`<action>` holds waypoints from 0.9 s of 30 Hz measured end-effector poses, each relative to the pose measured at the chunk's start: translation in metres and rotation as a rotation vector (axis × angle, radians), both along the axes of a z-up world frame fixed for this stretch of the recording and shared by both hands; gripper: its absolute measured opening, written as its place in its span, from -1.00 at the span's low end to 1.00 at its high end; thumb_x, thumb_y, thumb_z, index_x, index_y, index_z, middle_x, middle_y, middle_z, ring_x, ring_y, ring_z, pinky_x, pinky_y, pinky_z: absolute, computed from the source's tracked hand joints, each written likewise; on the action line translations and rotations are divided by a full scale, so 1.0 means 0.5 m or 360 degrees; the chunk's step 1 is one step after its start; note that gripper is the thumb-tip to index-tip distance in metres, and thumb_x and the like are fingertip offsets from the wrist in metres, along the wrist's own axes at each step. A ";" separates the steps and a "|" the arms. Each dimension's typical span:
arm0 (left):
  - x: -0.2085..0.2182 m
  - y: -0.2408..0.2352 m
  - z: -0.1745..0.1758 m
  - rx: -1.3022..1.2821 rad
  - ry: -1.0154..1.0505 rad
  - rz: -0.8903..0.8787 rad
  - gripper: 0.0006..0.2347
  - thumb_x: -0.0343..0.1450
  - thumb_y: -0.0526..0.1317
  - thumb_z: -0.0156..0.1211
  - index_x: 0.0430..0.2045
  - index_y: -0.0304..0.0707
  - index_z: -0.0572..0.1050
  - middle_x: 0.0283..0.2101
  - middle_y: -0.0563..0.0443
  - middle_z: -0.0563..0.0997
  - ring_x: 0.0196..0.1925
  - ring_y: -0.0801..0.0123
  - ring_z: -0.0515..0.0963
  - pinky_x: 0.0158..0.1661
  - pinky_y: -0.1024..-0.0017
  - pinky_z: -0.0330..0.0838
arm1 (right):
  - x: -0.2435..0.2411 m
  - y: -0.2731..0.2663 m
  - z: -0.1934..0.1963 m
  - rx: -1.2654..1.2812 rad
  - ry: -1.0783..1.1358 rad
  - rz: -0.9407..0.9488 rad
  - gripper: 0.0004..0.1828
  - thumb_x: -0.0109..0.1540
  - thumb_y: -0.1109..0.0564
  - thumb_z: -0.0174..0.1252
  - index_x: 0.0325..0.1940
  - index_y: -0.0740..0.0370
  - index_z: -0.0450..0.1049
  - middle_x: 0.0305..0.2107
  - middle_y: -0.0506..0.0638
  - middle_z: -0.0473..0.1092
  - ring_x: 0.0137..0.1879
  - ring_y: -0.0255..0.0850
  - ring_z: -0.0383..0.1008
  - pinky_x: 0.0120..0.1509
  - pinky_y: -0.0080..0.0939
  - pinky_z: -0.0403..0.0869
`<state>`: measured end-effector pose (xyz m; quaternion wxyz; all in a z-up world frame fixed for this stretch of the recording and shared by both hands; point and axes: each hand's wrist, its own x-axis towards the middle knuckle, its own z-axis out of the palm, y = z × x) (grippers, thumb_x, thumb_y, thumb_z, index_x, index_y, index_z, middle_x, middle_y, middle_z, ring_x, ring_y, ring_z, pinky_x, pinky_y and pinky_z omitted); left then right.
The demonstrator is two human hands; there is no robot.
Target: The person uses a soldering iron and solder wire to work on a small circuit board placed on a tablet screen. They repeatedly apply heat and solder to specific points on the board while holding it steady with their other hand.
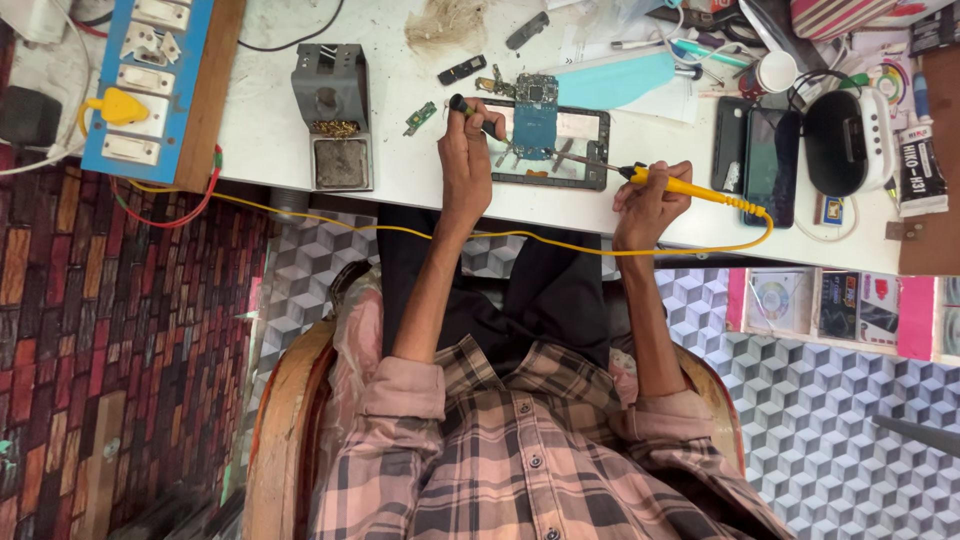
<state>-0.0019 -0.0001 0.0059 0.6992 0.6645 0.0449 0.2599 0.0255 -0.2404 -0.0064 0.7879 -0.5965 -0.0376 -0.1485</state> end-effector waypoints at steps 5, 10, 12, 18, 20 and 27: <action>-0.001 -0.001 -0.003 0.0018 -0.0008 0.0005 -0.75 0.69 -0.13 -0.28 -0.16 -0.33 0.32 -0.37 0.07 0.56 -0.55 0.62 0.20 -0.48 0.50 0.17 | 0.007 -0.007 -0.008 -0.0016 0.0058 -0.0009 -0.70 0.50 0.11 -0.01 -0.28 0.17 0.12 -0.62 -0.06 0.18 -0.64 -0.30 0.25 -0.58 -0.33 0.24; -0.002 -0.001 0.001 0.0045 -0.0020 -0.0003 -0.76 0.69 -0.14 -0.29 -0.17 -0.32 0.31 -0.36 0.07 0.55 -0.54 0.60 0.20 -0.46 0.50 0.17 | 0.023 -0.011 -0.010 -0.0038 0.0086 0.0008 -0.69 0.49 0.13 0.00 -0.30 0.17 0.12 -0.65 -0.06 0.19 -0.67 -0.30 0.26 -0.63 -0.35 0.19; -0.005 0.000 0.001 0.0093 -0.0024 0.0020 -0.76 0.71 -0.15 -0.30 -0.17 -0.31 0.32 -0.35 0.07 0.56 -0.52 0.59 0.22 -0.44 0.50 0.19 | 0.023 -0.011 -0.011 -0.0054 0.0107 0.0006 -0.69 0.50 0.13 -0.01 -0.30 0.17 0.12 -0.66 -0.07 0.19 -0.67 -0.30 0.27 -0.64 -0.36 0.18; -0.003 -0.002 0.004 0.0031 -0.0010 0.0019 -0.78 0.68 -0.17 -0.27 -0.15 -0.34 0.31 -0.38 0.06 0.56 -0.54 0.60 0.19 -0.47 0.51 0.17 | 0.022 -0.011 -0.010 -0.0064 0.0102 0.0009 -0.69 0.49 0.13 0.00 -0.30 0.17 0.13 -0.66 -0.06 0.19 -0.66 -0.30 0.29 -0.64 -0.36 0.18; -0.001 -0.004 0.005 0.0023 -0.0025 0.0016 -0.78 0.68 -0.17 -0.26 -0.15 -0.35 0.31 -0.38 0.06 0.55 -0.54 0.61 0.19 -0.47 0.51 0.16 | 0.022 -0.012 -0.009 -0.0048 0.0128 -0.0010 -0.70 0.48 0.13 -0.01 -0.30 0.17 0.13 -0.66 -0.06 0.20 -0.66 -0.30 0.30 -0.64 -0.36 0.20; 0.001 -0.005 0.002 -0.0032 0.0015 0.0014 -0.77 0.68 -0.15 -0.23 -0.17 -0.35 0.31 -0.40 0.05 0.54 -0.54 0.62 0.18 -0.49 0.52 0.13 | 0.020 -0.015 -0.006 0.0105 0.0205 -0.0030 -0.73 0.47 0.15 -0.04 -0.31 0.17 0.14 -0.67 -0.06 0.20 -0.67 -0.30 0.31 -0.66 -0.36 0.18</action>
